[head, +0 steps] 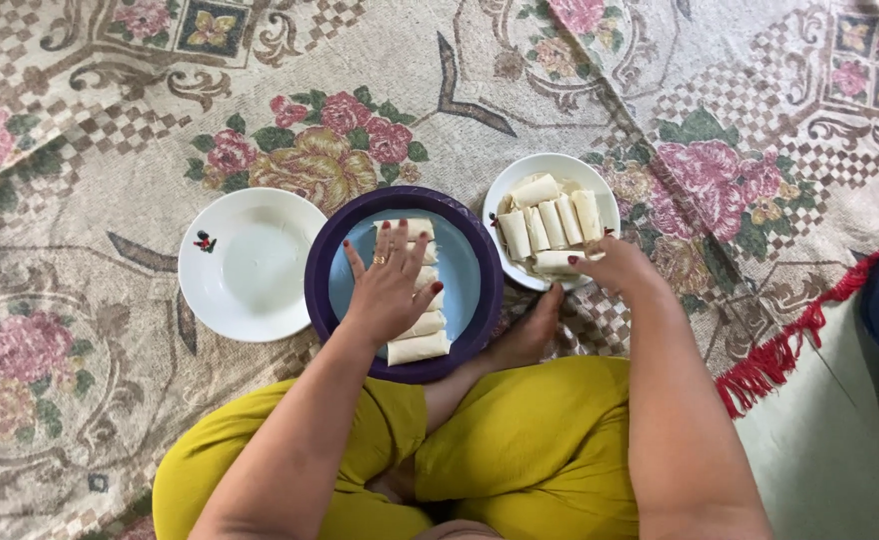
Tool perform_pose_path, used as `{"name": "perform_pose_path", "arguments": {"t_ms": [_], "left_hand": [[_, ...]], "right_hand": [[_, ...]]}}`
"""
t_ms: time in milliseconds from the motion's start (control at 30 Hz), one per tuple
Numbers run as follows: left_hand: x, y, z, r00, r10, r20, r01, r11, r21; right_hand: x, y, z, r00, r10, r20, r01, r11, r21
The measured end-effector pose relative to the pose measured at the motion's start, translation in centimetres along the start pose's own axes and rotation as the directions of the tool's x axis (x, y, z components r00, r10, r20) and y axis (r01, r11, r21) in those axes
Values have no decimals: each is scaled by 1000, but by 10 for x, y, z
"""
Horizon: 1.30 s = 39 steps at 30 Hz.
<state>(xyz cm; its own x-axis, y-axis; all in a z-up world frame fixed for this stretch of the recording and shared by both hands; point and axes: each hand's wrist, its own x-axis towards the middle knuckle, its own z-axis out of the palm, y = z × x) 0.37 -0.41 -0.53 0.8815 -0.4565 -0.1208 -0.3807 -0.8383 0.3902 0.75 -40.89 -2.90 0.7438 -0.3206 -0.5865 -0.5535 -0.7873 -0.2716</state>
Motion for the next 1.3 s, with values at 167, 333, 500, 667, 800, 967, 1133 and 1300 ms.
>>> {"name": "perform_pose_path", "arguments": {"t_ms": [167,333,500,667,800,967,1133,1300], "left_hand": [[1,-7,8,981,37,-192,-51,996,-68],[-11,-15,12,941,29,-337,-65,993,-95],[-26,-12,9,911,-16,-413,-61,983,-173],[-51,-1,-6,909,-121,-398,19,968,-249],[-77,19,-28,904,-253,-344,83,894,-440],[-119,65,-60,914,-282,-293,43,783,-621],[-125,34,-7,887,-220,-405,-28,851,-524],[-102,16,10,718,-209,-664,-158,880,-448]], "right_hand": [[-17,-18,-15,996,85,1,-84,989,119],[22,7,9,989,151,-1,-150,984,92],[7,-17,23,985,-79,-156,69,995,-69],[47,6,53,986,-47,-160,28,993,-119],[61,13,54,993,-33,-114,18,991,-134],[69,16,59,999,-11,-44,4,989,-146],[37,-2,38,1000,-26,0,26,988,-149],[12,-15,23,999,-44,-19,39,981,-190]]}}
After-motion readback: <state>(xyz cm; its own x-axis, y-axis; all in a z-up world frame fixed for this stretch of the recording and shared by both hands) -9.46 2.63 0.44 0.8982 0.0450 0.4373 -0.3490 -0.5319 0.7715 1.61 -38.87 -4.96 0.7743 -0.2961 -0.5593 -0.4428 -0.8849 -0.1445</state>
